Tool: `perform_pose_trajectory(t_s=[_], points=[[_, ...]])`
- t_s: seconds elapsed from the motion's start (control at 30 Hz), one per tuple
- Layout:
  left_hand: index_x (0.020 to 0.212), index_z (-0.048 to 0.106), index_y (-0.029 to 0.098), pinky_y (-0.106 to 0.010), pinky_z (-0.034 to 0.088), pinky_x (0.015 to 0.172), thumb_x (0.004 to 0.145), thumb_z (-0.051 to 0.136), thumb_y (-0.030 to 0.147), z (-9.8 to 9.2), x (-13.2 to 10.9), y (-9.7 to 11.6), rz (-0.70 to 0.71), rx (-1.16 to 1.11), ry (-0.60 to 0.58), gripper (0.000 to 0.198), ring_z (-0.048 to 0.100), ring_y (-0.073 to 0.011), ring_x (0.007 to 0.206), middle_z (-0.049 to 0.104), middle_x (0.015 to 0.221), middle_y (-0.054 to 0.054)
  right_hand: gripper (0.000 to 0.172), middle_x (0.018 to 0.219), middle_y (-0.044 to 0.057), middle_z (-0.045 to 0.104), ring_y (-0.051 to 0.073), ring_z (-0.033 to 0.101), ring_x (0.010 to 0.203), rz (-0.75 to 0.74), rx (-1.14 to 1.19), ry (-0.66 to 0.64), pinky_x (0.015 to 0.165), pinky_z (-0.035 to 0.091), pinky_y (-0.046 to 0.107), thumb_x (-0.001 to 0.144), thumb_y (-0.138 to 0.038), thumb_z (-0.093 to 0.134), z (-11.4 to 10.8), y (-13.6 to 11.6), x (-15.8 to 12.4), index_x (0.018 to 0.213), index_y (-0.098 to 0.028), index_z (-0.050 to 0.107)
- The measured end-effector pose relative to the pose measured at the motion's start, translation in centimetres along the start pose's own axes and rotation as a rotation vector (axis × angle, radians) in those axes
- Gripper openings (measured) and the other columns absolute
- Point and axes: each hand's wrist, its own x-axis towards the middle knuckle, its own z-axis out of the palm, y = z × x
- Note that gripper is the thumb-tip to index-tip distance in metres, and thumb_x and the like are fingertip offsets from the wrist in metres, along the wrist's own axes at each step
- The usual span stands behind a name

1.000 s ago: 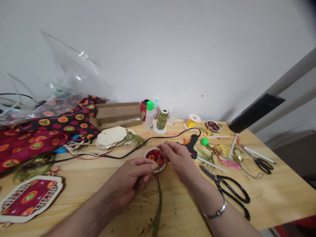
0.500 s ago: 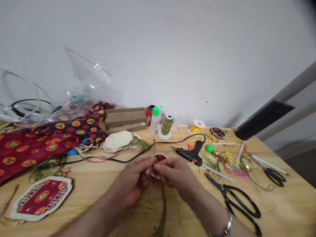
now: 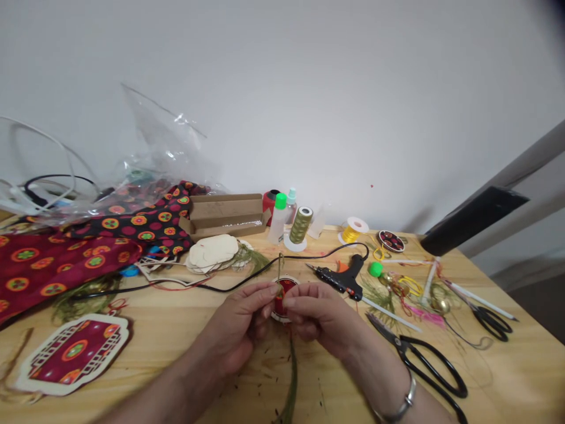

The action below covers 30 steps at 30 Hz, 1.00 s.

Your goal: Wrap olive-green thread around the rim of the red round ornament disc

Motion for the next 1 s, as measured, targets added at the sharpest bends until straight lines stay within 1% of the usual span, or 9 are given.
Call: perform_pose_trajectory(t_s=[0.17, 0.27, 0.37, 0.43, 0.5, 0.67, 0.77, 0.87, 1.0], points=[[0.063, 0.054, 0.015, -0.018, 0.017, 0.039, 0.072, 0.062, 0.023, -0.2, 0.0, 0.0, -0.014, -0.004, -0.024, 0.014, 0.028, -0.0042, 0.041, 0.035, 0.045, 0.008, 0.011, 0.046, -0.004, 0.044, 0.003, 0.03, 0.037, -0.085, 0.069, 0.064, 0.037, 0.012, 0.018, 0.059, -0.017, 0.06, -0.7, -1.3, -0.3, 0.055, -0.011, 0.052], [0.061, 0.053, 0.016, -0.017, 0.017, 0.038, 0.071, 0.063, 0.022, -0.2, 0.0, 0.0, -0.034, -0.023, -0.007, 0.015, 0.026, -0.0041, 0.04, 0.035, 0.043, 0.008, 0.017, 0.048, -0.003, 0.046, 0.006, 0.036, 0.041, -0.283, 0.061, 0.271, 0.039, 0.023, 0.019, 0.065, -0.024, 0.058, -1.1, -1.5, -0.1, 0.054, -0.013, 0.052], [0.063, 0.055, 0.015, -0.017, 0.017, 0.038, 0.07, 0.064, 0.022, -0.1, -0.1, 0.0, -0.04, -0.015, 0.001, 0.013, 0.025, -0.0042, 0.04, 0.035, 0.042, 0.009, 0.025, 0.054, -0.002, 0.05, 0.008, 0.045, 0.051, -0.462, -0.027, 0.435, 0.05, 0.036, 0.022, 0.069, -0.032, 0.062, -1.1, -0.9, 0.3, 0.055, -0.014, 0.053], [0.064, 0.057, 0.015, -0.017, 0.017, 0.038, 0.07, 0.064, 0.023, -0.1, -0.1, -0.1, -0.029, 0.009, 0.003, 0.012, 0.026, -0.0042, 0.039, 0.035, 0.042, 0.009, 0.021, 0.061, -0.002, 0.055, 0.01, 0.05, 0.058, -0.437, -0.07, 0.4, 0.059, 0.04, 0.023, 0.065, -0.032, 0.068, -0.8, -0.2, 0.5, 0.067, -0.014, 0.057], [0.065, 0.06, 0.014, -0.017, 0.017, 0.039, 0.069, 0.065, 0.024, -0.1, -0.2, -0.2, -0.008, 0.037, 0.002, 0.012, 0.027, -0.004, 0.04, 0.037, 0.043, 0.008, 0.027, 0.071, 0.001, 0.059, 0.012, 0.054, 0.063, -0.378, -0.058, 0.287, 0.063, 0.042, 0.025, 0.063, -0.032, 0.071, -0.3, 0.4, 0.5, 0.077, -0.015, 0.057], [0.068, 0.066, 0.013, -0.017, 0.022, 0.042, 0.067, 0.067, 0.025, 0.0, -0.3, -0.4, 0.034, 0.12, -0.012, 0.012, 0.035, -0.0051, 0.045, 0.052, 0.052, 0.003, 0.032, 0.072, 0.001, 0.059, 0.012, 0.056, 0.06, -0.252, -0.122, 0.036, 0.058, 0.044, 0.025, 0.066, -0.035, 0.068, 0.2, 0.5, 0.3, 0.089, -0.015, 0.058], [0.064, 0.066, 0.013, -0.019, 0.021, 0.042, 0.067, 0.067, 0.026, 0.2, -0.3, -0.3, 0.049, 0.155, -0.015, 0.014, 0.035, -0.0058, 0.043, 0.055, 0.053, 0.001, 0.028, 0.057, -0.002, 0.054, 0.008, 0.048, 0.047, -0.222, -0.229, 0.046, 0.043, 0.034, 0.018, 0.07, -0.037, 0.064, 0.0, 0.0, 0.1, 0.086, -0.014, 0.06], [0.064, 0.067, 0.013, -0.019, 0.02, 0.041, 0.066, 0.068, 0.027, 0.2, -0.3, -0.3, 0.039, 0.156, 0.001, 0.014, 0.031, -0.0053, 0.041, 0.05, 0.046, 0.004, 0.027, 0.047, -0.006, 0.044, 0.004, 0.033, 0.039, -0.213, -0.273, 0.086, 0.038, 0.022, 0.017, 0.073, -0.039, 0.06, 0.0, -0.5, 0.0, 0.075, -0.012, 0.062], [0.068, 0.067, 0.014, -0.018, 0.022, 0.042, 0.066, 0.068, 0.028, 0.1, -0.3, -0.4, 0.017, 0.157, -0.002, 0.014, 0.035, -0.0059, 0.042, 0.048, 0.047, 0.005, 0.025, 0.048, -0.006, 0.044, 0.004, 0.032, 0.042, -0.237, -0.291, 0.126, 0.043, 0.027, 0.019, 0.071, -0.035, 0.062, 0.3, -0.8, -0.2, 0.063, -0.012, 0.062]])
